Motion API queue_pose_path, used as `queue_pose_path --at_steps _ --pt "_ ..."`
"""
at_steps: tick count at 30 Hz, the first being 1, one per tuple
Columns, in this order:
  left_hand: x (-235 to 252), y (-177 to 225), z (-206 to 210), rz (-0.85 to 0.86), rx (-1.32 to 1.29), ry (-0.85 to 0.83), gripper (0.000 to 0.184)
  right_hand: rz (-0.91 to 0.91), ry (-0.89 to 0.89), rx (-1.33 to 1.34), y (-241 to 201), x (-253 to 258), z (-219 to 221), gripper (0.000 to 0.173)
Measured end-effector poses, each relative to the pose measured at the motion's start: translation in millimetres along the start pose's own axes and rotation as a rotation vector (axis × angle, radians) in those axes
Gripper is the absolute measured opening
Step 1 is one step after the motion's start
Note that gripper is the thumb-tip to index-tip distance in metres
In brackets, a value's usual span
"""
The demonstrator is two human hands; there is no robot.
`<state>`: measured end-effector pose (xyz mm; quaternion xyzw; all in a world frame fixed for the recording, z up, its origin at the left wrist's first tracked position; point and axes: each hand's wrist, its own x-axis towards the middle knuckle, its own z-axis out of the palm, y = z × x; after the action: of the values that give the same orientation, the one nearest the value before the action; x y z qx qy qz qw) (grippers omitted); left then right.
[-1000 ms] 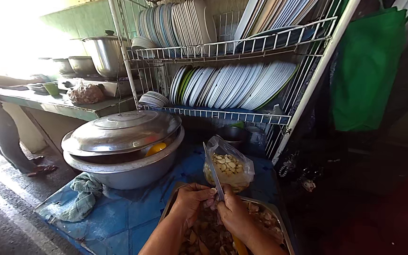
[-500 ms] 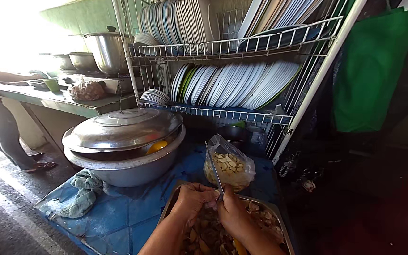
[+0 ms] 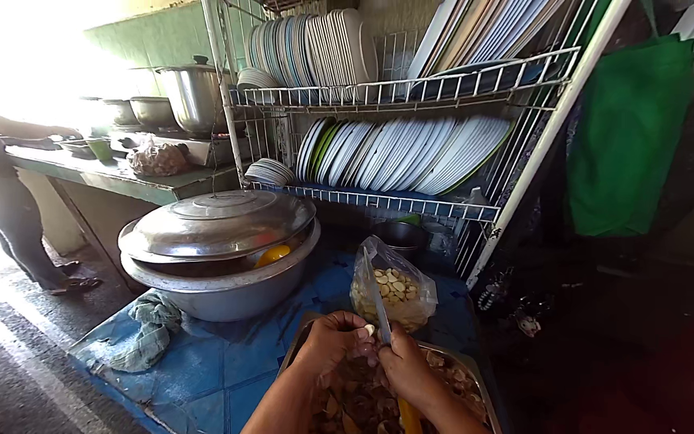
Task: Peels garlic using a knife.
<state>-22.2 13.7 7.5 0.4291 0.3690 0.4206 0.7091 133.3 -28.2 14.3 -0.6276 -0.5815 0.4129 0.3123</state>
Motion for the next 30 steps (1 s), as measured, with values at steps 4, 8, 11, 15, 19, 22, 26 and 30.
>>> queue_pose_path --at_steps 4,8,11,15,19,22,26,30 --pt "-2 5 -4 -0.027 -0.201 -0.084 0.022 0.028 0.025 0.102 4 2 -4 0.021" --pt "-1 4 -7 -0.024 0.024 -0.182 0.022 0.082 0.044 0.114 7 7 -10 0.027" --pt "-2 4 -11 -0.055 0.683 -0.274 0.029 0.048 0.150 0.240 10 7 -13 0.027" --pt "10 24 7 -0.107 1.185 -0.329 0.029 -0.315 0.317 0.655 14 3 -16 0.023" --pt "32 57 43 0.079 1.293 -0.185 0.028 -0.452 0.368 0.782 13 0 -17 0.019" --pt "54 62 58 0.251 1.151 -0.047 0.030 -0.473 0.389 0.798 15 1 -14 0.018" --pt "52 57 47 0.179 1.236 -0.100 0.025 -0.360 0.345 0.704 16 3 -15 0.013" --pt "27 33 16 -0.084 1.446 -0.137 0.020 -0.084 0.187 0.365 13 3 -13 0.012"
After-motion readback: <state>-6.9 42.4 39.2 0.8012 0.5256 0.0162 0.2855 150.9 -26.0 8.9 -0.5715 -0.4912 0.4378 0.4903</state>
